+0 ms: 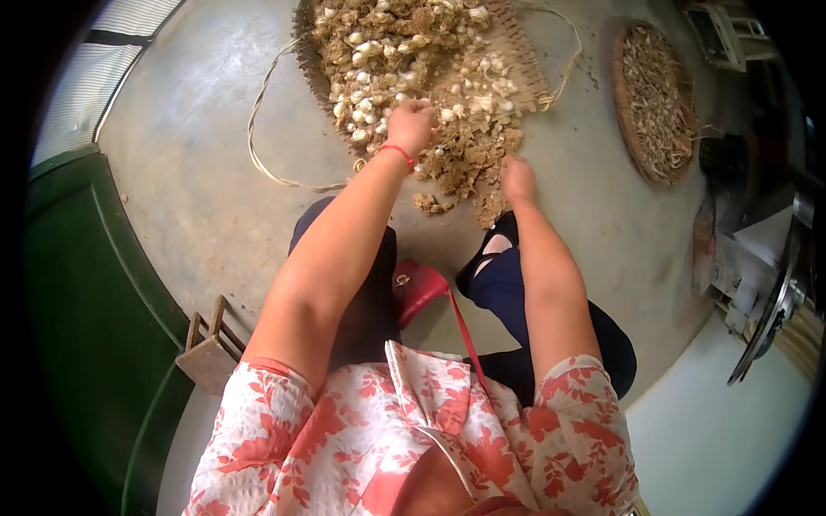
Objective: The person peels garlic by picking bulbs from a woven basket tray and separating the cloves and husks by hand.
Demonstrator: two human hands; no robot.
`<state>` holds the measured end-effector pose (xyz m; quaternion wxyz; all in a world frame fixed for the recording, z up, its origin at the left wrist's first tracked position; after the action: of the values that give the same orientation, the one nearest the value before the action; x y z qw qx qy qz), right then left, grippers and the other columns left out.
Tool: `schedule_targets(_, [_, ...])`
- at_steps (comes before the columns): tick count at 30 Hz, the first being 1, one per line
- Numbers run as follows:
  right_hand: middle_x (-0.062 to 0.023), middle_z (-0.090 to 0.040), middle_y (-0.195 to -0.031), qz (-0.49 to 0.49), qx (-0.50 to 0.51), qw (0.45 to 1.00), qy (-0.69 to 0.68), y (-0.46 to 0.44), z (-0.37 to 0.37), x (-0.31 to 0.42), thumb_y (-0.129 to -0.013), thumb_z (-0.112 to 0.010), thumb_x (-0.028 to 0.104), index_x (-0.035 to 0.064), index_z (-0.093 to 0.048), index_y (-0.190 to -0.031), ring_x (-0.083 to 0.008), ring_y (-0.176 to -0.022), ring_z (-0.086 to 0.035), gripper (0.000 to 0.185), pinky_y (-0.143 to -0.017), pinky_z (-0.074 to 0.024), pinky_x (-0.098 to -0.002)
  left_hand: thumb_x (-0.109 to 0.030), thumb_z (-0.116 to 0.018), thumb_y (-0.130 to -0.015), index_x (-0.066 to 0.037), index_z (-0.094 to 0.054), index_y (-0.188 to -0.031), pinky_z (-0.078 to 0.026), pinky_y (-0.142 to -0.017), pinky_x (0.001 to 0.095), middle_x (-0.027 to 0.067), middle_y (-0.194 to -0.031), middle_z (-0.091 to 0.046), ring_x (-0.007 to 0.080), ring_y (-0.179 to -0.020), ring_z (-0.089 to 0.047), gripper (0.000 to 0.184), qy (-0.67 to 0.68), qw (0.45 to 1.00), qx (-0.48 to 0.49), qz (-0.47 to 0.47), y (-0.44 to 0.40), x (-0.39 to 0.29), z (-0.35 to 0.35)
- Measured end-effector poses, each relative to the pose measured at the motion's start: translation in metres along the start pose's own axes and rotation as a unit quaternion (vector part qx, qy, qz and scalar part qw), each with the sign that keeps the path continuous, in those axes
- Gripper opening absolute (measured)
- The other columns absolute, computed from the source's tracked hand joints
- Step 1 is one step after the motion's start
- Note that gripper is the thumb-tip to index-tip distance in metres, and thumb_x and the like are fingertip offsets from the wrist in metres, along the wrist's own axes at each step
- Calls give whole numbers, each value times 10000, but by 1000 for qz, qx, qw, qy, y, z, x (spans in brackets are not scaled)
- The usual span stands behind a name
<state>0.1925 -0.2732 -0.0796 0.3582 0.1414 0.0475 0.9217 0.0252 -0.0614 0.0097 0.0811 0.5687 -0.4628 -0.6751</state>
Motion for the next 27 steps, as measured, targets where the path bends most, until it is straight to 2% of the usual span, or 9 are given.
schedule_targets(6, [-163, -623, -799, -130, -24, 976, -174, -12, 40, 14, -824, -518, 42, 24, -574, -860, -281, -757, -619, 68, -636, -484, -378, -166, -522, -903, -25, -552, -1066, -477, -467, 265, 101, -860, -628, 127, -509, -548, 218, 4, 1000, -17, -3, -10, 6, 0])
schedule_targets(8, [-111, -641, -808, -156, 72, 857, -486, -36, 59, 53, -884, -505, 75, 13, -589, -893, -191, -719, -625, 105, -585, -496, -303, -158, -520, -902, -23, -548, -1062, -470, -464, 266, 100, -853, -625, 126, -505, -541, 211, 20, 1000, -21, -3, -8, 3, 0])
schedule_targets(11, [-49, -654, -859, -131, 110, 802, -572, -54, 87, 119, -919, -513, 105, 8, -578, -992, -113, -695, -607, 138, -642, -518, -238, -144, -518, -901, -19, -537, -1063, -459, -459, 266, 101, -846, -621, 125, -496, -527, 205, 47, 998, -33, -1, 1, -1, 6])
schedule_targets(14, [-63, -640, -843, -89, 176, 928, -315, -50, 69, 139, -924, -513, 172, 70, -609, -1038, -121, -743, -606, 181, -720, -527, -261, -135, -513, -901, -16, -528, -1076, -440, -448, 266, 105, -844, -623, 129, -481, -506, 212, 83, 996, -31, -10, -8, 2, 17])
schedule_targets(16, [-91, -621, -895, 33, 200, 965, -166, -30, 41, 141, -896, -535, 124, 92, -628, -1025, -203, -778, -625, 161, -731, -525, -330, -137, -507, -901, -15, -527, -1083, -421, -433, 266, 109, -833, -622, 137, -474, -500, 220, 117, 992, -34, -10, -10, 3, 26])
schedule_targets(17, [-91, -621, -895, 39, 203, 965, -164, -18, 24, 136, -896, -535, 124, 92, -628, -1025, -203, -778, -625, 161, -731, -525, -330, -126, -499, -898, -8, -523, -1092, -408, -424, 274, 105, -807, -613, 137, -473, -498, 229, 112, 992, -61, -6, 5, -11, 30])
schedule_targets(19, [-106, -574, -997, 163, 35, 985, -33, 3, 5, 136, -835, -594, 63, 97, -605, -1052, -296, -880, -605, 220, -765, -492, -422, -122, -500, -894, -9, -524, -1092, -414, -429, 276, 104, -808, -613, 137, -479, -502, 229, 117, 991, -70, -13, 8, -14, 37])
schedule_targets(22, [-123, -522, -1084, 94, 66, 993, -7, 16, 7, 144, -810, -627, 80, 101, -543, -1151, -357, -946, -568, 351, -797, -467, -458, -116, -501, -888, -10, -530, -1087, -423, -439, 278, 105, -817, -617, 139, -492, -511, 227, 129, 988, -76, -17, 10, -15, 47])
schedule_targets(27, [-151, -512, -1069, -11, 53, 999, -1, 13, 4, 152, -808, -634, 138, 85, -527, -1073, -361, -881, -598, 291, -792, -465, -462, -120, -508, -881, -10, -537, -1087, -439, -451, 272, 107, -833, -624, 137, -504, -522, 235, 120, 989, -76, -33, 13, -21, 50])
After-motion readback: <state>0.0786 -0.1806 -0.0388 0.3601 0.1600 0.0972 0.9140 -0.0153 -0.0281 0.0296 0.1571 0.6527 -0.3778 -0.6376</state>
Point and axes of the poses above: each hand's wrist, its own y-axis away from the middle knuckle, its own z-axis out of the back of the hand, x = y × z, the point moved 1 cm from there along -y, towards the middle knuckle
